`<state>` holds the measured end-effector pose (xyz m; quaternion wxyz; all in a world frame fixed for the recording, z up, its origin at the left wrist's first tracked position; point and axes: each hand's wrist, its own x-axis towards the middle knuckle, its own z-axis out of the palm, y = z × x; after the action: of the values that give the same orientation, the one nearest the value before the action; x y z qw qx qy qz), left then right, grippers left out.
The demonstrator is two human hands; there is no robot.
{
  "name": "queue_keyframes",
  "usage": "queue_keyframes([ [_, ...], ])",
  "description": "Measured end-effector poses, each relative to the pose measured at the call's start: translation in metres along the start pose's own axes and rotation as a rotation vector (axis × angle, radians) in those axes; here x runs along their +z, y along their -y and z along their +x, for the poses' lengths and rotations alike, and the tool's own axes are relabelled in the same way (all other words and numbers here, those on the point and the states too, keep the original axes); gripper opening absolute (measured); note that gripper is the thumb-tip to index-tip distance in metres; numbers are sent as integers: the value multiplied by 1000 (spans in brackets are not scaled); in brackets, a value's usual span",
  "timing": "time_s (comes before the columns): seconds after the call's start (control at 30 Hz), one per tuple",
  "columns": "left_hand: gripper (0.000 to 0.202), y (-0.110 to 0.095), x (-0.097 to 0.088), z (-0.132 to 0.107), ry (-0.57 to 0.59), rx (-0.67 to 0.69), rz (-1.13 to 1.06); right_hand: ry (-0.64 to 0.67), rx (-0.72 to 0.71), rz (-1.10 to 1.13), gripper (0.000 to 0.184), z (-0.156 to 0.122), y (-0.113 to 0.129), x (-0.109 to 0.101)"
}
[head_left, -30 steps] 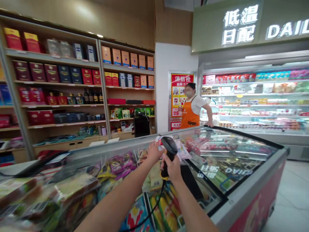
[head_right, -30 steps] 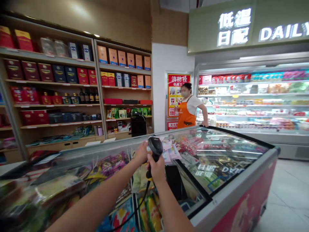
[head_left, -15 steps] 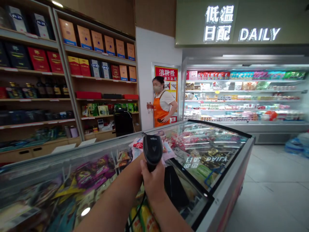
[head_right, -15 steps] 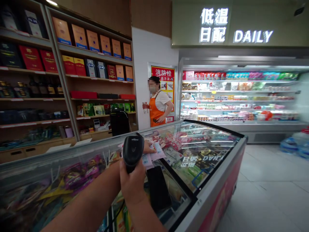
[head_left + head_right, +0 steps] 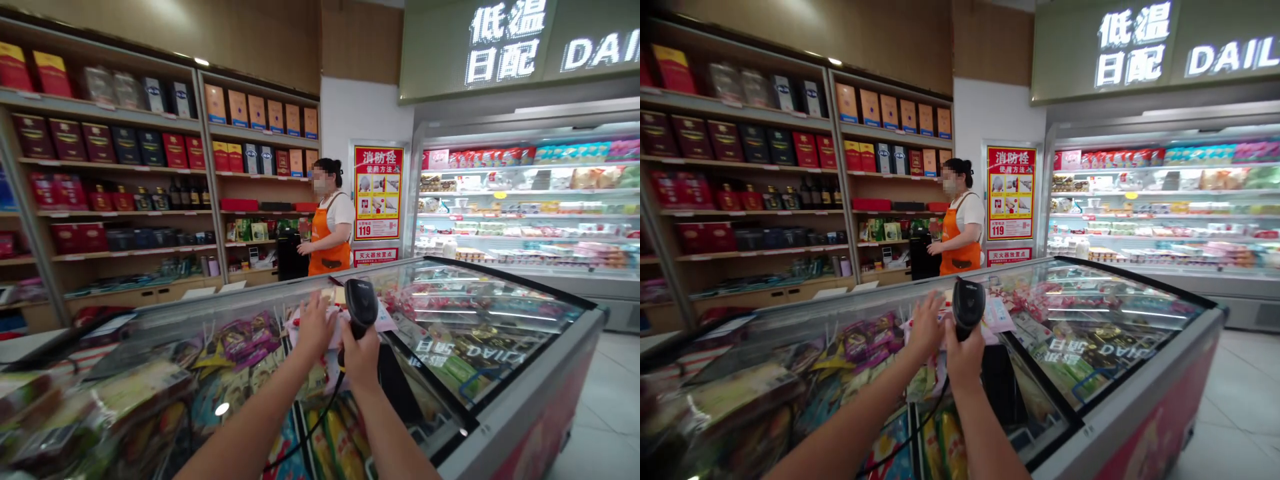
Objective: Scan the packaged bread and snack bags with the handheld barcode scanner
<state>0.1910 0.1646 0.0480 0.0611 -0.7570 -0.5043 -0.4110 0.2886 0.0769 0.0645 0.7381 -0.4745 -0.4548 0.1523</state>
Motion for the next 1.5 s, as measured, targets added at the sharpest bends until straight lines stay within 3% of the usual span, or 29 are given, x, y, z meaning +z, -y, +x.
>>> queue_keyframes([
  [0.1,58,33,-32,-18,81,-64,142,19,25,-5,34,-1,-3,2],
  [0.2,78,55,-46,-17,231,-126,191,29,37,2,35,-1,-7,3],
  [0.33,89,60,-36,10,448,-91,88,69,56,59,38,1,-13,3],
  [0.4,86,59,-28,20,552,-61,-19,83,48,83,39,2,-17,3],
  [0.47,76,60,-22,23,580,-23,-72,88,47,96,40,3,-21,3],
  [0.53,59,64,-21,20,524,-17,-52,86,54,102,39,3,-23,4],
  [0.63,28,75,-28,11,357,-157,3,79,45,107,38,3,-25,5],
  [0.73,29,81,-37,1,220,-319,36,82,39,108,36,2,-25,6],
  [0.83,25,80,-40,-1,249,-309,22,98,55,109,34,2,-27,6],
  [1.0,35,75,-34,10,494,-116,31,92,84,122,33,1,-26,8],
  [1.07,29,80,-33,13,484,-190,94,104,90,119,32,1,-25,8],
  [1.13,24,89,-33,12,351,-335,102,121,108,124,31,1,-25,8],
  [1.2,22,100,-35,8,132,-506,-28,140,141,160,31,1,-24,9],
  [1.3,24,109,-37,-3,-189,-707,-531,213,217,256,32,3,-23,9],
  [1.33,24,109,-38,-7,-227,-732,-737,253,250,283,32,3,-23,9],
  [1.4,29,104,-37,-15,-195,-731,-1070,365,310,310,32,4,-19,8],
  [1.5,39,94,-35,-25,-102,-678,-1250,558,365,308,34,1,-12,5],
])
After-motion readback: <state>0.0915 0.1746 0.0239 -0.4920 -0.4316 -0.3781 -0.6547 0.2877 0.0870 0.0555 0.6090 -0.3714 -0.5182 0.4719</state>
